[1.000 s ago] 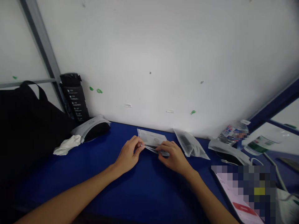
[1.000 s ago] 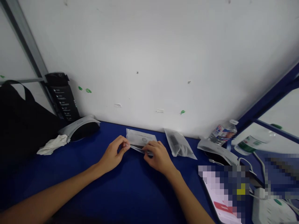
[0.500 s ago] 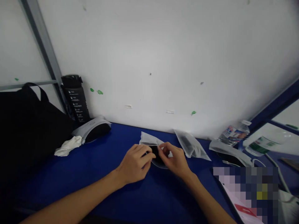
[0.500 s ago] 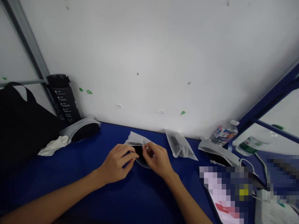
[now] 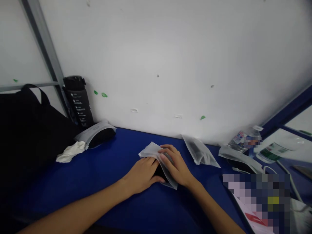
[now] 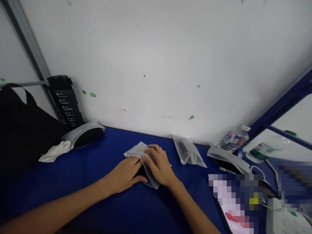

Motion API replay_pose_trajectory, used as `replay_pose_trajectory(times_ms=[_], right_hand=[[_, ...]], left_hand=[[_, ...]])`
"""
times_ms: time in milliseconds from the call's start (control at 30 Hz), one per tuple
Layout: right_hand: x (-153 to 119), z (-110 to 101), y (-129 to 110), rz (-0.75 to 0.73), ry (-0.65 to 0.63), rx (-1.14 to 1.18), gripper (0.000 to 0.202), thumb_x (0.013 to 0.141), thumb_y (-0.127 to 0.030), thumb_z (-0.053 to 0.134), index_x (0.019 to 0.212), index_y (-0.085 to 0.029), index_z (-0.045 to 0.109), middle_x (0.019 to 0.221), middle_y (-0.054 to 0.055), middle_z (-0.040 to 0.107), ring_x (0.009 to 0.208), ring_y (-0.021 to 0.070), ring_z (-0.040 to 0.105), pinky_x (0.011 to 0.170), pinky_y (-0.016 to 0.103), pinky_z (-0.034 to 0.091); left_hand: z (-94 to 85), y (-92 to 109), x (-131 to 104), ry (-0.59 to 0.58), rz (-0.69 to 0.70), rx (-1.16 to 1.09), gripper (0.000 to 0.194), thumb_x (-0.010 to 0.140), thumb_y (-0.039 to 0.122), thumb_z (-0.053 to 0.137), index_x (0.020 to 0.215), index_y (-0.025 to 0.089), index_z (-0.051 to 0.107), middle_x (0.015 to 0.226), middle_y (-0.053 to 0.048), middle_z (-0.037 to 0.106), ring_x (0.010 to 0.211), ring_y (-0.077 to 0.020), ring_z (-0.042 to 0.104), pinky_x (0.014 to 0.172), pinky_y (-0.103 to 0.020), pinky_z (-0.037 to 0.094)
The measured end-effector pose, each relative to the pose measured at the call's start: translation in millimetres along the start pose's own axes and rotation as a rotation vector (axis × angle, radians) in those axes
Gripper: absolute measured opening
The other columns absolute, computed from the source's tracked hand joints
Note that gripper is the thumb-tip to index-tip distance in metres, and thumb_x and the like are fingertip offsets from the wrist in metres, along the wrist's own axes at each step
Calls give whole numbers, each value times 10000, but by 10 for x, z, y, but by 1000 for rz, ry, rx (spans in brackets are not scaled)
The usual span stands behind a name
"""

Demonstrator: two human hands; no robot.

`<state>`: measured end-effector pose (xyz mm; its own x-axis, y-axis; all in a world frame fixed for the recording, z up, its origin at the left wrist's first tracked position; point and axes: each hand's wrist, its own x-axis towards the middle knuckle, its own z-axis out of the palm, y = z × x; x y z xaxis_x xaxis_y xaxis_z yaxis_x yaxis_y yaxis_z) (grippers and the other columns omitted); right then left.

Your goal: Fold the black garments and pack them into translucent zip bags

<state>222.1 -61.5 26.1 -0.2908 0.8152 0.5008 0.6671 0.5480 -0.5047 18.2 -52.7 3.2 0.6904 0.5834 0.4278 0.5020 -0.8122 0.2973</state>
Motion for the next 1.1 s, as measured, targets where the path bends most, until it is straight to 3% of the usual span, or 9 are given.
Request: replay_pose_trajectory(times_ms=[100,367,533,667,733,833,900,967,1100], right_hand=[[-5,24,40,9,-125,13,319,1108,-373,416,1305,-280,649,1311,94,660,1235,269,607,1110,498,458],[-27,77,79,48,-183,130,380,1125,-436,374,1420,-323,585,1417,58,627,1392,247,514,1224,494,363],[-47,80,191,166,-247,176,454,1116,-521,364,1454,-296,567,1443,75,621,1364,250,551,1216,504,388],[-51,55,290,211,-276,161,517,1116,-541,319,1509,-279,528,1529,88,560,1449,267,480,1262,528,312],[-56,40,313,204,-300,65,558,1100,-567,347,1572,-291,458,1601,98,484,1505,304,403,1265,577,270],[-60,1,254,213,-364,-168,790,988,-713,510,1654,-346,297,1680,115,356,1530,403,324,1215,661,276],[-55,-45,152,239,-411,-310,1001,868,-827,592,1673,-356,228,1689,135,328,1510,459,321,1182,690,282],[-47,-106,33,244,-439,-393,1108,794,-892,610,1674,-333,234,1645,164,398,1460,475,384,1162,690,290],[-35,-206,-126,232,-420,-368,995,851,-872,559,1620,-260,407,1488,191,565,1390,438,482,1159,656,305]], left_hand=[[35,-25,11,18,-22,-3,434,945,473,716,1254,195,593,1186,-127,698,1100,-330,690,932,-479,570],[35,-169,90,15,42,84,116,937,164,625,1051,180,625,1044,-104,707,991,-289,699,882,-415,572],[-74,-209,11,63,319,35,259,996,415,636,1069,166,644,1008,-110,696,939,-270,673,860,-380,547],[-171,-184,-48,290,376,-3,578,1041,673,349,1056,187,661,943,-107,708,873,-253,654,831,-383,497],[-215,-186,-49,485,288,-70,608,1045,692,297,1052,193,644,950,-100,713,877,-243,654,833,-379,482],[-265,-235,-12,721,-62,-234,518,1041,659,382,967,194,598,831,-51,658,763,-205,609,727,-333,469],[-286,-284,28,782,-288,-361,456,1043,605,430,889,198,567,733,-7,583,671,-174,546,642,-292,433],[-296,-321,69,808,-411,-475,416,1053,548,456,879,192,586,742,-1,586,699,-171,563,659,-274,441],[-280,-311,124,823,-521,-635,434,1039,564,487,1054,179,686,937,-51,702,925,-228,662,790,-290,500]])
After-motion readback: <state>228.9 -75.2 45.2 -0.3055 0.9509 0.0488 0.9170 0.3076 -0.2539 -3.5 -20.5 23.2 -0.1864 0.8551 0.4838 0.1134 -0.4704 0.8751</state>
